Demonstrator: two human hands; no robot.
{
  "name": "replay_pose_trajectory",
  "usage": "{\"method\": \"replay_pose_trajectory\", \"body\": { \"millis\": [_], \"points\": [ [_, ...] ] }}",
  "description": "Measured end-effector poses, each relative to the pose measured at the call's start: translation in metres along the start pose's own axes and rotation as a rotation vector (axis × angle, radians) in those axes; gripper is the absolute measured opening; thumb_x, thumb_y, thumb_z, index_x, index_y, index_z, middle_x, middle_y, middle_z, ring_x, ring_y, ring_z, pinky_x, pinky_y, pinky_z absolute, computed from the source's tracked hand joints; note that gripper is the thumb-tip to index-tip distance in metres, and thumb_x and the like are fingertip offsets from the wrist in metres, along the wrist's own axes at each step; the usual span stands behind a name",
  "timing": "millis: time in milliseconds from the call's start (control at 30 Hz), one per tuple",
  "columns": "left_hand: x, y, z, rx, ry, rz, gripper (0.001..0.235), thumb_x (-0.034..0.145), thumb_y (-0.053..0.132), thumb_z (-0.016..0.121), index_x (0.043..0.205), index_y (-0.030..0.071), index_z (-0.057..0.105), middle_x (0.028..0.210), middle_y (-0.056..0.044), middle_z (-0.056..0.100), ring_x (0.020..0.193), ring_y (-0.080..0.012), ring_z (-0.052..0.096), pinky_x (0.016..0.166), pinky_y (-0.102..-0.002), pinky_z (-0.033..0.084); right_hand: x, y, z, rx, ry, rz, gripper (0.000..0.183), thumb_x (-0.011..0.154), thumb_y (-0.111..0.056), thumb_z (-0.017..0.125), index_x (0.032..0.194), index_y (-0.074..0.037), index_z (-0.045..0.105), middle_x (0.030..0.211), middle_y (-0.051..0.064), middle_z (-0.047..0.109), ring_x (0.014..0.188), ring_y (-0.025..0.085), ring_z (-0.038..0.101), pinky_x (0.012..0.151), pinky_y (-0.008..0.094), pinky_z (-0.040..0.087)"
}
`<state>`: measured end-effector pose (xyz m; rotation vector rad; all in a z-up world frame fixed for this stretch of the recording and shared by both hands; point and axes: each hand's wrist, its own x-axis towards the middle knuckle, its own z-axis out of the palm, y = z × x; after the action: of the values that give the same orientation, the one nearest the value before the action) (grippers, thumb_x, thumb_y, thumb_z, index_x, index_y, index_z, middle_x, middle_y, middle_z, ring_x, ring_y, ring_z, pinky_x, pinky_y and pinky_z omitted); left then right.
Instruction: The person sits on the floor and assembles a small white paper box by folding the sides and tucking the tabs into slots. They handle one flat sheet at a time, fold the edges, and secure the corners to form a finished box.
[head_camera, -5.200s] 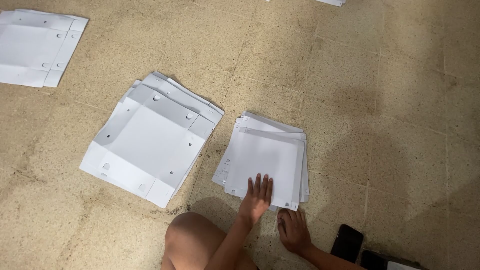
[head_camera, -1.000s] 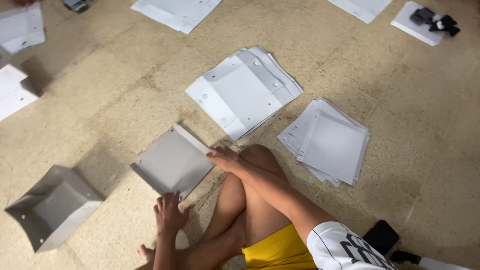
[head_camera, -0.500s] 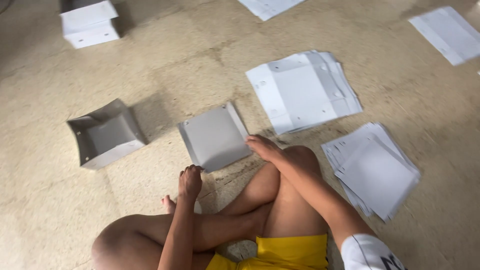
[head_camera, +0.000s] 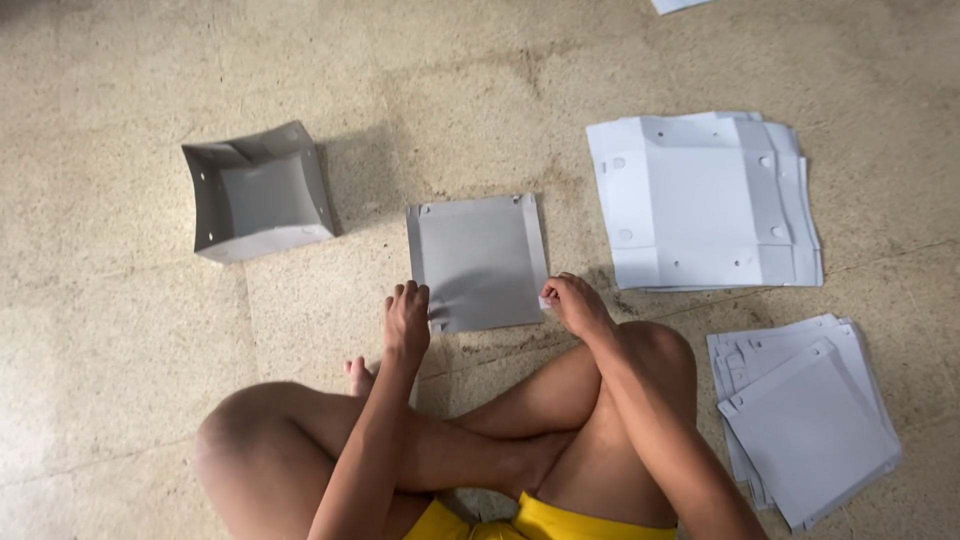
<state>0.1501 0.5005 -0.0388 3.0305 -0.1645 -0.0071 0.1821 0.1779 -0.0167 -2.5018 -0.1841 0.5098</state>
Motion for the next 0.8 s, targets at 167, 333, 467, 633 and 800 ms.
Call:
{"method": "replay_pose_trajectory", "body": {
  "millis": [167,333,467,633,800],
  "points": [
    [-0.001,0.006,0.052,0.062,0.003,0.053,0.013,0.078,0.002,0.072,0.077,0.015,0.071,0.075,0.000,0.067,0.086,-0.0186,0.068,0.073,-0.031,0.056,-0.007,-0.007,0.014,0.105,0.019,0.028,0.012,0.096,-0.007,0.061,0.096,0.002,0.069,0.089,0.025,0.063,0.091,0.048,0.067,0.075,0.055,0.056],
    [-0.009,0.009,0.055,0.076,-0.126,0.108,0.005,0.073,0.010,0.077,0.075,0.009,0.072,0.073,-0.009,0.069,0.083,-0.0242,0.069,0.071,-0.034,0.058,-0.016,-0.008,0.033,-0.259,0.017,-0.125,0.022,0.096,-0.001,0.058,0.111,0.011,0.068,0.090,0.028,0.067,0.085,0.043,0.070,0.068,0.048,0.062],
    [-0.016,0.010,0.032,-0.030,-0.229,0.119,0.037,0.070,0.033,0.078,0.089,0.002,0.074,0.091,-0.015,0.066,0.098,-0.0301,0.062,0.080,-0.038,0.057,-0.031,-0.039,0.020,-0.397,-0.045,-0.180,0.038,0.091,-0.020,0.066,0.115,0.010,0.066,0.096,0.029,0.065,0.088,0.043,0.069,0.068,0.051,0.061],
    [-0.021,0.015,0.035,-0.015,-0.228,0.112,0.053,0.067,0.045,0.088,0.095,0.002,0.076,0.100,-0.017,0.062,0.106,-0.0326,0.059,0.086,-0.039,0.056,-0.048,-0.076,-0.008,-0.430,-0.041,-0.213,0.058,0.091,-0.027,0.067,0.134,0.010,0.055,0.105,0.032,0.066,0.095,0.043,0.069,0.074,0.053,0.061],
    [-0.016,0.000,0.070,-0.088,-0.033,0.089,0.027,0.092,0.025,0.069,0.088,-0.001,0.073,0.086,-0.014,0.064,0.093,-0.0294,0.066,0.075,-0.038,0.058,-0.046,-0.059,0.002,-0.371,-0.014,-0.208,0.044,0.103,-0.019,0.052,0.137,0.009,0.054,0.090,0.031,0.069,0.075,0.039,0.070,0.058,0.046,0.056]
  ]
}}
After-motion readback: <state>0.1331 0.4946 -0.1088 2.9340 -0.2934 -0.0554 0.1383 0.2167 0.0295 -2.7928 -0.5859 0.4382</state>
